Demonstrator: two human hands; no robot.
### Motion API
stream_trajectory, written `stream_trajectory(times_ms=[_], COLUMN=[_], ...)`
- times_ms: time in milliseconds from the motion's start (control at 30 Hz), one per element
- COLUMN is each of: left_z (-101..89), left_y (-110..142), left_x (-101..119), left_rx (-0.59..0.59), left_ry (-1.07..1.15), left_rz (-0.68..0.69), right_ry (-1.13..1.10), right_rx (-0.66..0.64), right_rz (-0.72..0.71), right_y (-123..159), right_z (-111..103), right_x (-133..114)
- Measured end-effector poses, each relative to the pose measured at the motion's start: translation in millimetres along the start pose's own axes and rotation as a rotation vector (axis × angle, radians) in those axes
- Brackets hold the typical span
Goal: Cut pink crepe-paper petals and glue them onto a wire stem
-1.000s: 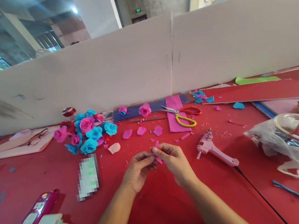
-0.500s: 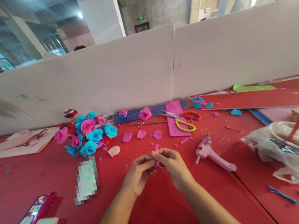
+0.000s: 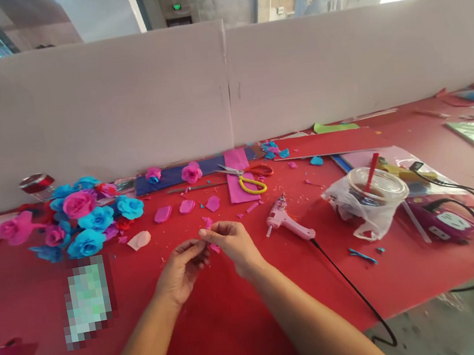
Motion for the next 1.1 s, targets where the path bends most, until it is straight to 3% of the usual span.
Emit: stream_trajectory(times_ms=[133, 600, 700, 800, 867, 933, 1033, 1100], left_z=[1.9, 1.7, -7.2, -18.7, -23.6, -25.4, -23.7, -19.8], left_y=[1, 0, -5, -11, -13, -15, -21, -29], left_x=[0, 3, 9, 12, 12, 10, 5, 3], left_rx=[-0.003, 0.016, 0.126, 0.241, 0.264, 0.258, 0.253, 0.270], left_ry=[-0.006, 0.013, 0.021, -0.034, -0.171, -0.309, -0.430, -0.516], left_rz=[-0.001, -0.039, -0.065, -0.041, 0.009, 0.036, 0.031, 0.049], right_ry=[0.029, 0.044, 0.322, 0.938, 1.358, 1.636, 1.789, 1.803], right_rx=[0.052, -0.113, -0.016, 0.150, 0.294, 0.471, 0.489, 0.435], right_rz=[-0.024, 0.003, -0.108, -0.248, -0.254, -0.163, -0.028, -0.030], right_y=[0, -1, -2, 6, 18, 32, 45, 47], right_z=[-1, 4, -12, -43, -69, -96, -123, -131], right_x=[-1, -1, -17, -43, -56, -61, -57, -53])
Point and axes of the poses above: each hand's wrist, its own y-axis away from the middle knuckle, its own z-axis out of the palm, x = y × z, the point moved 2 cm from there along -y, towards the middle knuckle, and after that the axes turned 6 degrees about -y, right-handed, at the moved point
